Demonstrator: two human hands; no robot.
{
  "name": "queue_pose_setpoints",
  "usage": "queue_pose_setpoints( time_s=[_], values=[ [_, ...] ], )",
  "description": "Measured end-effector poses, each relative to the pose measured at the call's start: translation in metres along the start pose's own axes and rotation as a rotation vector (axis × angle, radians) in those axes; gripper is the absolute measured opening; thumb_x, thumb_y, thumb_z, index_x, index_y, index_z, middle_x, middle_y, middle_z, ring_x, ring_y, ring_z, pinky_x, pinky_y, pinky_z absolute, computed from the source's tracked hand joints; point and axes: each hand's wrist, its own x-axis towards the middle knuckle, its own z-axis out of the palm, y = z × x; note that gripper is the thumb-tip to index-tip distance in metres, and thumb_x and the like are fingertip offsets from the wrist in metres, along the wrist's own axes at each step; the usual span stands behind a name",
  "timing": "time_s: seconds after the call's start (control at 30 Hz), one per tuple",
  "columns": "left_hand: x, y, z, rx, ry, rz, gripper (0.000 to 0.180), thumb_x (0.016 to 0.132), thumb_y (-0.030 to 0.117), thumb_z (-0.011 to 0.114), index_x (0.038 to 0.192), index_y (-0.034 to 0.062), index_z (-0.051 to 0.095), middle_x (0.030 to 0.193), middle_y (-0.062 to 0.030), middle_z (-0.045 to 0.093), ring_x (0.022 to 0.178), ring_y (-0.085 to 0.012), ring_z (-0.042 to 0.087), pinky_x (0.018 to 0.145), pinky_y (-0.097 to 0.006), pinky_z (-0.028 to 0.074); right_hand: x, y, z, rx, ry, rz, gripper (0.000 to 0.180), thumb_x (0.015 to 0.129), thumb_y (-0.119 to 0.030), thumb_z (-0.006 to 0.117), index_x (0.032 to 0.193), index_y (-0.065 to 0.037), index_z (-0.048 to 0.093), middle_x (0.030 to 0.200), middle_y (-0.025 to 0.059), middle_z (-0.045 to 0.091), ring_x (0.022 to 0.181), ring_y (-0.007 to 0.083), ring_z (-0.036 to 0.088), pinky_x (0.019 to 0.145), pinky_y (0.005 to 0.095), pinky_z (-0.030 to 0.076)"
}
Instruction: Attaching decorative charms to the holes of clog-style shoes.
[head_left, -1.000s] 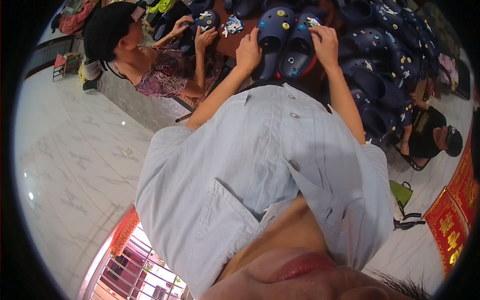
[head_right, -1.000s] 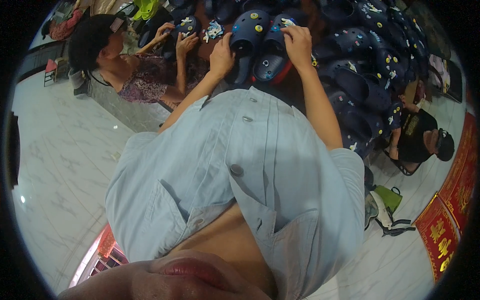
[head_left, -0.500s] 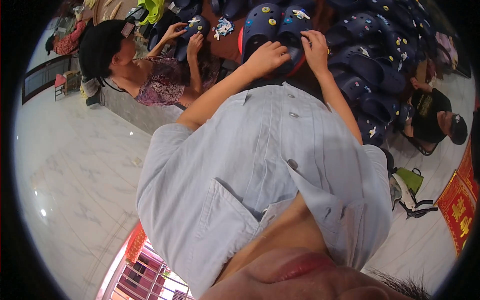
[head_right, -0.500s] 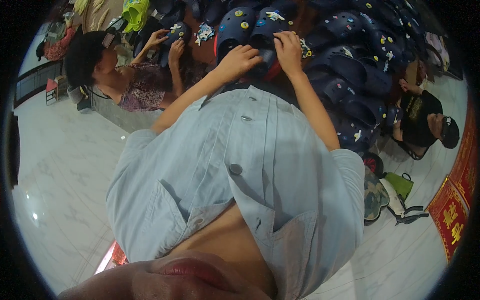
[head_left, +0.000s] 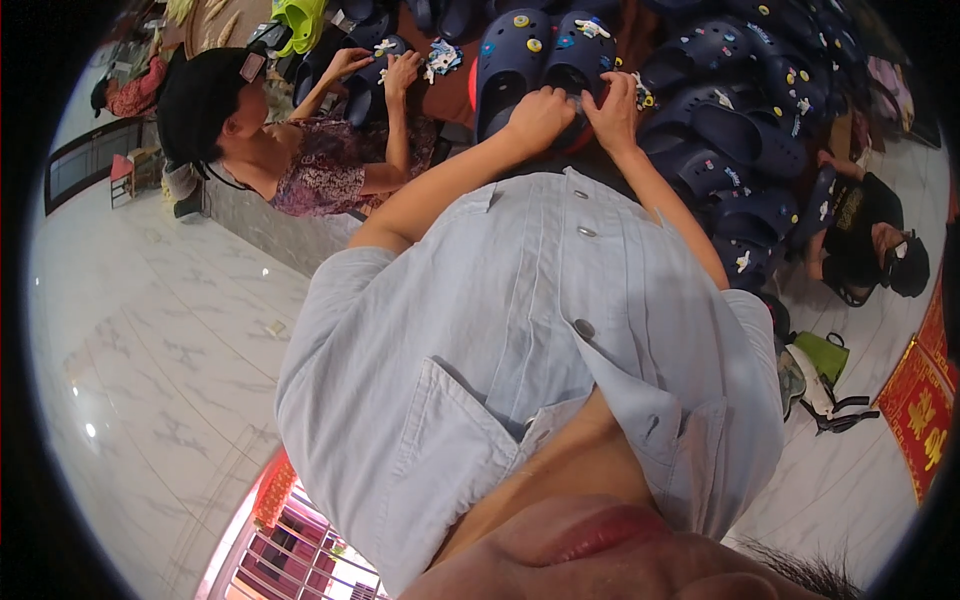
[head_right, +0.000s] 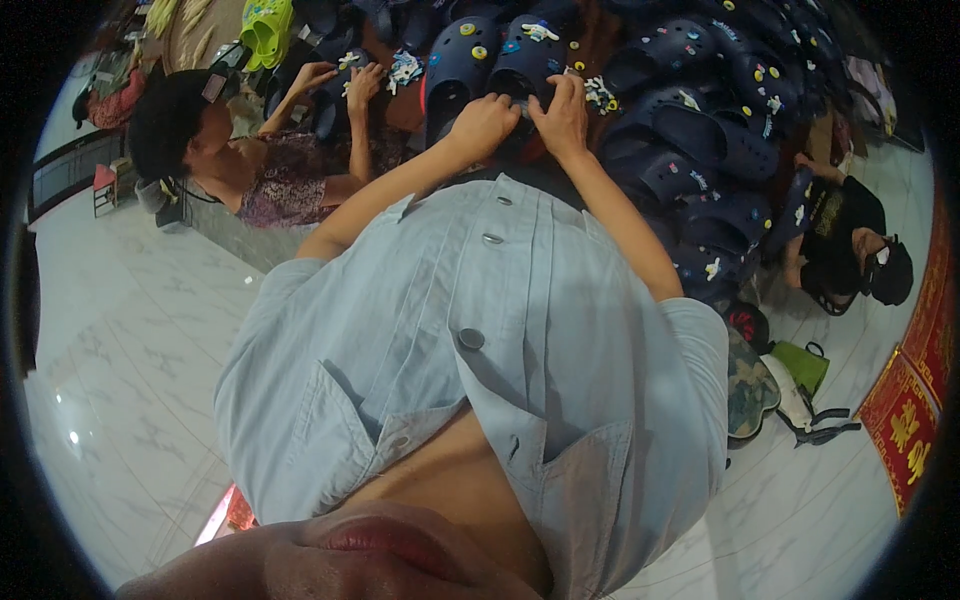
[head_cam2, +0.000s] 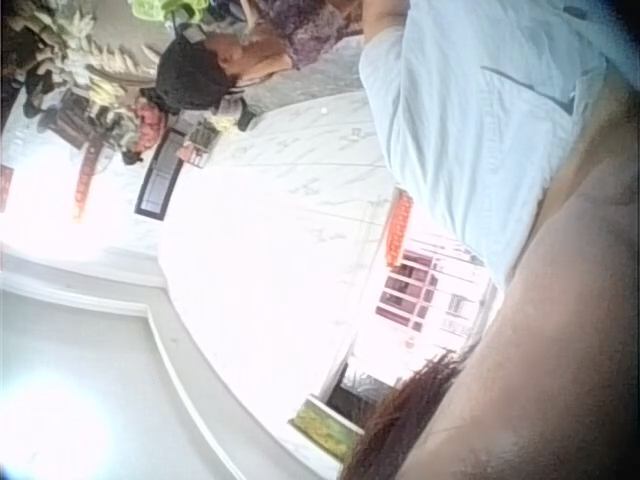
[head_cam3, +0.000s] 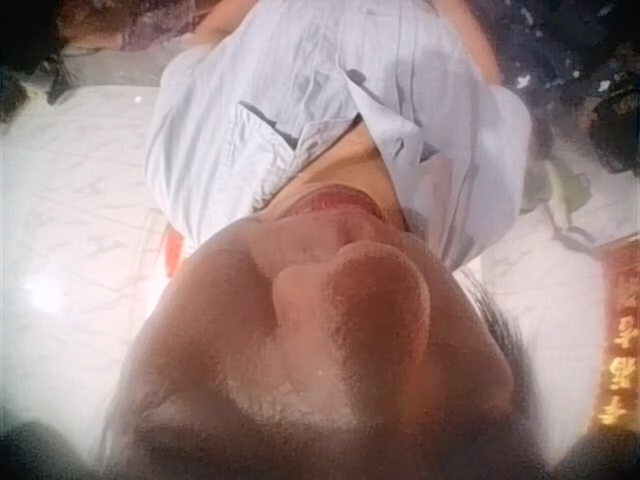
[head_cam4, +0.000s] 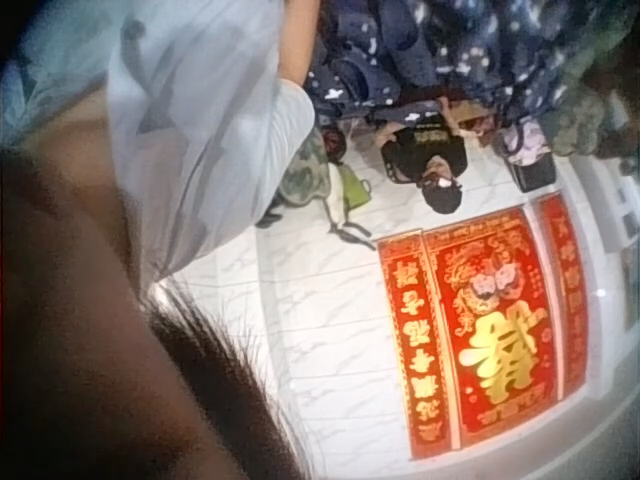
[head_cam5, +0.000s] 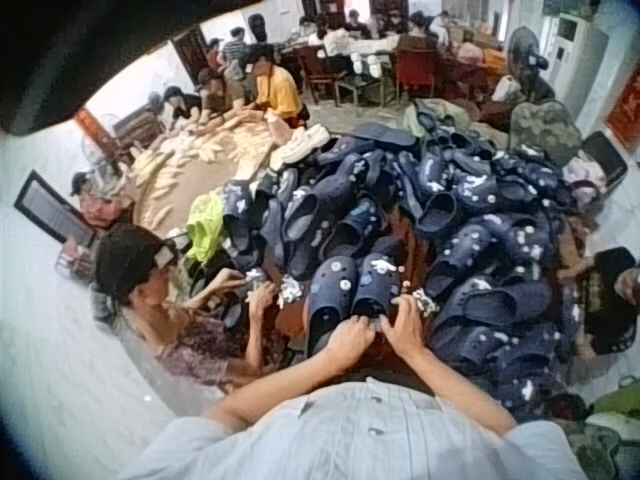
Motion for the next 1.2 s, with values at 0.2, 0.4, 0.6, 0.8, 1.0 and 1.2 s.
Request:
queue_pose_setpoints(
  time_s=[0.2,0.4,0.6,0.8,1.0,1.2],
  values=[
    [-0.013,-0.003,-0.002,-0.245,0.137,-0.053,0.02,0.074,0.007,0.061,0.093,0.0023,0.061,0.087,-0.0133,0.062,0.086,-0.0312,0.063,0.069,-0.039,0.055,-0.002,0.001,0.002,0.079,-0.037,0.103,0.049,0.073,-0.019,0.076,0.109,-0.003,0.047,0.103,0.0167,0.048,0.098,0.035,0.052,0.083,0.041,0.045],
    [-0.028,-0.009,-0.017,-0.576,0.306,-0.204,0.02,0.077,0.01,0.07,0.094,0.0041,0.063,0.088,-0.0127,0.066,0.081,-0.0265,0.066,0.069,-0.036,0.052,0.003,-0.01,-0.009,0.128,-0.019,0.063,0.046,0.074,-0.021,0.077,0.108,-0.003,0.051,0.102,0.0155,0.051,0.096,0.0326,0.053,0.082,0.039,0.045],
    [-0.035,-0.02,-0.016,-1.366,0.278,-0.599,0.019,0.085,0.015,0.071,0.097,0.0011,0.065,0.083,-0.0039,0.068,0.075,-0.011,0.064,0.067,-0.025,0.048,0.021,-0.046,-0.039,0.305,-0.078,-0.138,0.02,0.081,-0.015,0.07,0.097,-0.003,0.066,0.096,0.0105,0.063,0.092,0.0286,0.058,0.08,0.0363,0.046],
    [-0.029,-0.019,-0.014,-1.924,0.262,-0.746,0.017,0.088,0.016,0.068,0.099,0.0022,0.065,0.088,-0.004,0.068,0.08,-0.0107,0.064,0.068,-0.023,0.047,0.018,-0.062,-0.034,0.488,-0.209,-0.106,0.02,0.078,-0.011,0.072,0.097,-0.004,0.07,0.093,0.0097,0.068,0.088,0.0238,0.062,0.078,0.0322,0.049],
    [-0.023,-0.012,-0.014,-1.909,0.198,-0.691,0.017,0.089,0.017,0.067,0.099,0.0028,0.065,0.089,-0.0035,0.067,0.082,-0.0106,0.064,0.069,-0.022,0.047,0.006,-0.047,-0.026,0.708,-0.24,0.235,0.016,0.08,-0.007,0.071,0.095,-0.001,0.071,0.093,0.0076,0.068,0.086,0.0166,0.063,0.079,0.0281,0.048],
    [-0.015,-0.009,-0.016,-1.79,0.209,-0.638,0.016,0.089,0.016,0.067,0.098,0.003,0.065,0.087,-0.0029,0.068,0.079,-0.0107,0.064,0.067,-0.022,0.047,0.005,-0.033,-0.021,0.806,-0.166,0.288,0.014,0.082,-0.004,0.07,0.095,0.0,0.071,0.09,0.0058,0.068,0.087,0.0131,0.062,0.078,0.0236,0.047]
  ],
)
